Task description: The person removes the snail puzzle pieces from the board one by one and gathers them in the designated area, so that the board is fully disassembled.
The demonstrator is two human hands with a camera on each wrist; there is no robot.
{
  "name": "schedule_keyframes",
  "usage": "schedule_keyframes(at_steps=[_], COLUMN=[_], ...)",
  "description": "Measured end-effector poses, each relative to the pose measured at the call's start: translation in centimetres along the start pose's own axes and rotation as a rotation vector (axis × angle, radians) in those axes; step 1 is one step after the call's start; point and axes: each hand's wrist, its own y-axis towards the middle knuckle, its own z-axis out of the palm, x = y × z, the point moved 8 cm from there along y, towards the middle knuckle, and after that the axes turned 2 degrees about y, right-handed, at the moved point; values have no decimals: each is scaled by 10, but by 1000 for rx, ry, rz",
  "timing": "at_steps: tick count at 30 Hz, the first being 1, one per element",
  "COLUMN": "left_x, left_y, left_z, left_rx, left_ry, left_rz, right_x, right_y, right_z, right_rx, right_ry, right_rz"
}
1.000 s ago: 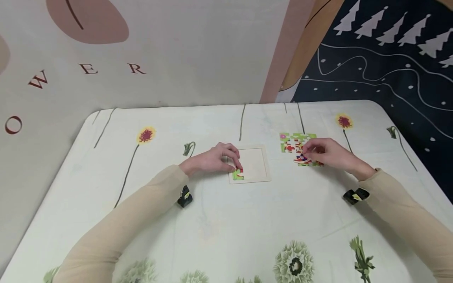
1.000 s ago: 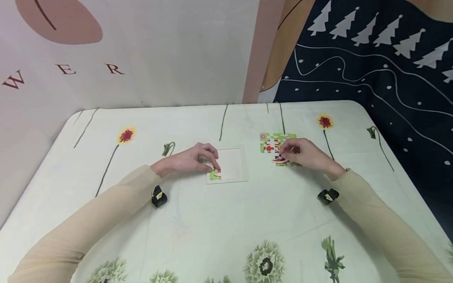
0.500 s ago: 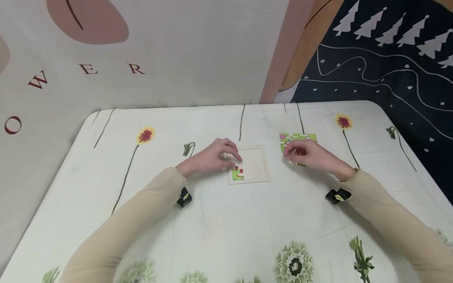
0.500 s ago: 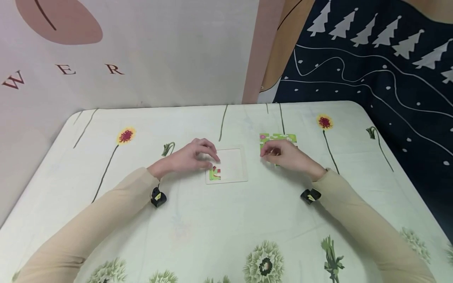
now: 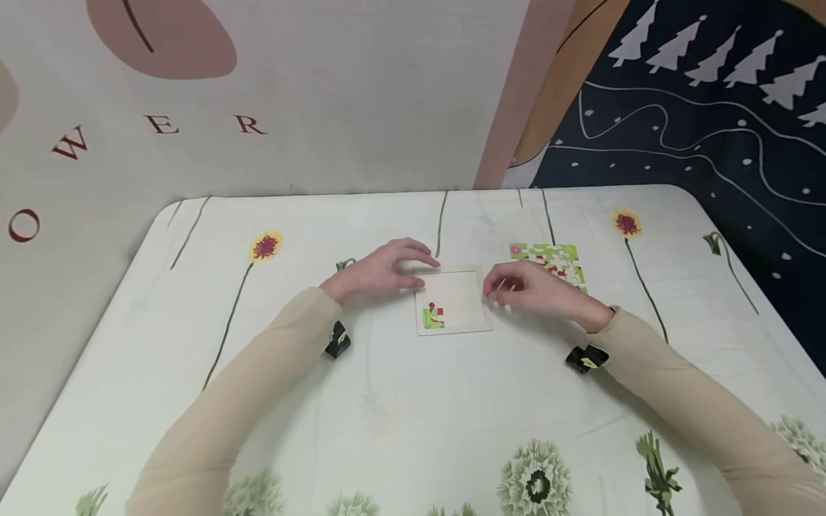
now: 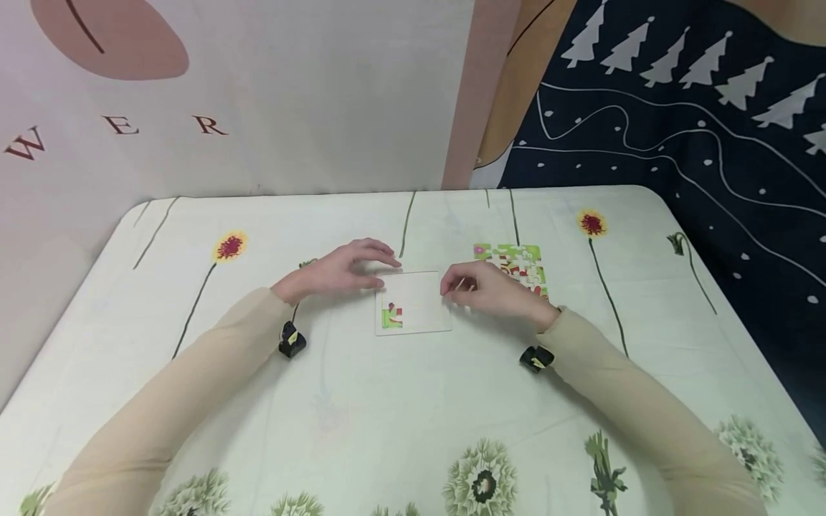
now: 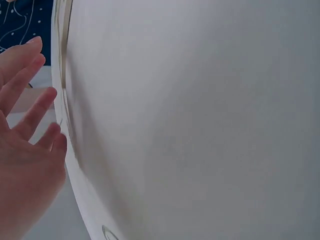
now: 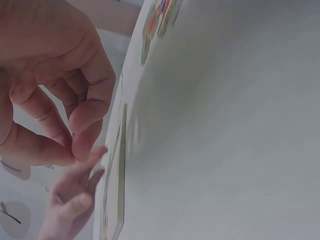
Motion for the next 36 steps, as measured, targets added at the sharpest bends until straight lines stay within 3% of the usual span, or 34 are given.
schedule_keyframes(at_steps=[9, 18, 26, 36], left_x=[4, 9, 10, 9], left_y=[2, 2, 2, 0], left_z=[1, 9, 10, 9], left_rx=[82, 163, 166, 167], left_ry=[-8, 10, -16, -31], left_rz=[-22, -17, 2, -21], right_x=[8, 18, 22, 24], right_y=[10, 25, 36, 38], right_z=[20, 38, 52, 56], right_rx=[68, 139, 176, 180], right_ry=[15, -21, -55, -71], right_rz=[13, -27, -42, -53])
